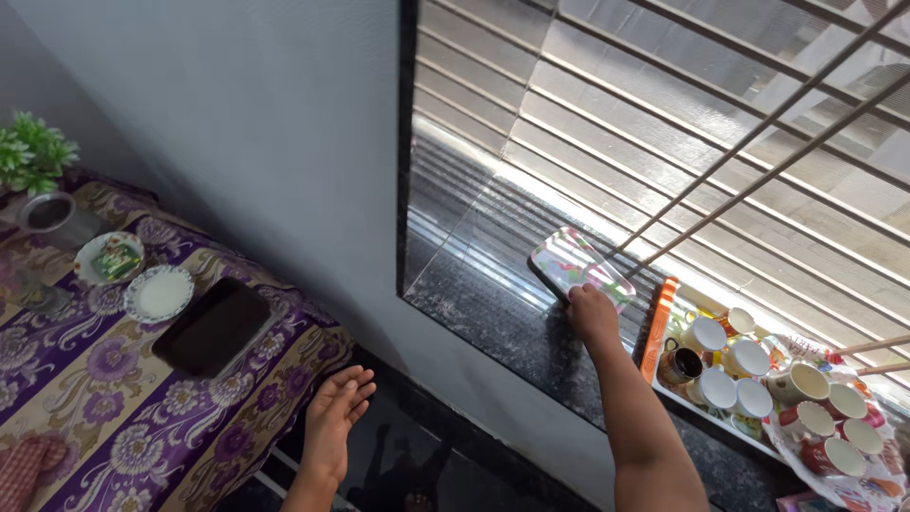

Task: The person wipes a black rectangular tray with a red and white checkered cloth and places it on a table. They then wipe a clear glass tumbler and a floral-patterned rectangular tray, placing them on the table. Finally, the person picks up a silver electric kettle from a nearby counter.

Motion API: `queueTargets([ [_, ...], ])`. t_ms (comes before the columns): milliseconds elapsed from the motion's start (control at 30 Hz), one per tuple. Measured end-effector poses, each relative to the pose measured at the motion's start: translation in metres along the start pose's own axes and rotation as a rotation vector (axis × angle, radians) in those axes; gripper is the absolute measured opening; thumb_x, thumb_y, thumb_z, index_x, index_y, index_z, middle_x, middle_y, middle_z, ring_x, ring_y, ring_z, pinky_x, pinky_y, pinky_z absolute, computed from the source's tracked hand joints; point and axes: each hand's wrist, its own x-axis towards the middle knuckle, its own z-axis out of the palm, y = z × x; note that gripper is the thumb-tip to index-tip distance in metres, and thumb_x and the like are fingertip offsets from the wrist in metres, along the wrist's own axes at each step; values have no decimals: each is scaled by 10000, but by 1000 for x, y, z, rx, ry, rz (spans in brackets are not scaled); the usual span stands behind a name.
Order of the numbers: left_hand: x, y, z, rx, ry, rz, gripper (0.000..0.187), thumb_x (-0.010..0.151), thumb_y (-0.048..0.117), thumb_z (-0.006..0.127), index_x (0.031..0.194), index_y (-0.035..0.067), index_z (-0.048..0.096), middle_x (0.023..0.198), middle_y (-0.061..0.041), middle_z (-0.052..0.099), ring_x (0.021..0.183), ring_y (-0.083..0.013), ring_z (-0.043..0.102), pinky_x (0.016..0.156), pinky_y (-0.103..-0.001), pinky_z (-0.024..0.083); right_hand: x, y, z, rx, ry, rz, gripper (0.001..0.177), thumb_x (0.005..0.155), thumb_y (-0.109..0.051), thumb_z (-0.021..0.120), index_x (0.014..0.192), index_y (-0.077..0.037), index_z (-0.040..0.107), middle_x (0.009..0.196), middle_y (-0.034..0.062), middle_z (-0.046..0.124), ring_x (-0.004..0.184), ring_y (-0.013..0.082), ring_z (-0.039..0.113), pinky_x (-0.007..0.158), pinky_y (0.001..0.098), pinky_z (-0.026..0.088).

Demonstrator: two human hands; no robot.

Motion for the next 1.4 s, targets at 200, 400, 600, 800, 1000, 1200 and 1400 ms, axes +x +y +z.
queueTargets([
  [200, -3, 17, -33, 8, -163, -33, 470, 981, 349, 512, 1372, 111, 620, 1311, -74, 712, 1196, -196, 676, 1006, -364, 522, -43, -94, -84, -22, 36, -25, 141, 802, -149, 714, 932, -95, 713, 958, 111, 689, 916, 346, 678, 773, 490, 557],
  [400, -10, 23, -83, -124, -417, -192, 784, 896, 696, 354, 1525, 231, 317, 1408, -131, 664, 1181, -304, 681, 970, -481, 550, -106, -235, -167, 374, -75, -436, 205, 685, -59, 726, 884, -107, 712, 860, 56, 663, 802, 253, 654, 737, 415, 557],
  [600, -13, 50, -147, -575, -299, 59, 751, 1002, 509, 538, 1568, 35, 404, 1401, -124, 613, 1229, -266, 624, 1000, -435, 535, -113, -382, -167, 354, 204, -965, 145, 786, -126, 805, 889, -171, 713, 900, -19, 657, 886, 172, 623, 822, 389, 503],
  [800, -49, 88, -264, -589, 68, 403, 660, 947, 445, 580, 1515, 140, 435, 1427, -79, 572, 1260, -232, 578, 1025, -410, 496, -114, -514, -152, 635, 409, -849, 313, 767, -73, 769, 1052, -103, 645, 1126, 85, 636, 1071, 283, 599, 917, 434, 461],
  [1000, -85, 81, -386, -593, 373, 702, 847, 924, 601, 555, 1529, 28, 402, 1488, -159, 529, 1338, -259, 538, 1094, -415, 443, -122, -628, -77, 1306, 108, -503, 509, 814, 36, 698, 1287, -75, 546, 1236, 97, 569, 1118, 217, 575, 978, 334, 491],
  [1200, -117, 81, -469, -694, 607, 747, 981, 931, 694, 449, 1544, -59, 312, 1509, -154, 497, 1392, -245, 495, 1127, -407, 417, -129, -721, 36, 1519, -508, -409, 481, 872, 31, 639, 1333, -63, 540, 1182, 73, 615, 1084, 181, 587, 939, 321, 508],
  [1400, -137, 72, -524, -656, 927, 729, 946, 929, 689, 395, 1547, -24, 337, 1491, -161, 498, 1362, -246, 477, 1118, -395, 389, -147, -826, 80, 1072, -805, -734, 449, 826, -40, 718, 1262, -90, 623, 1237, 74, 660, 1175, 229, 624, 927, 373, 539],
])
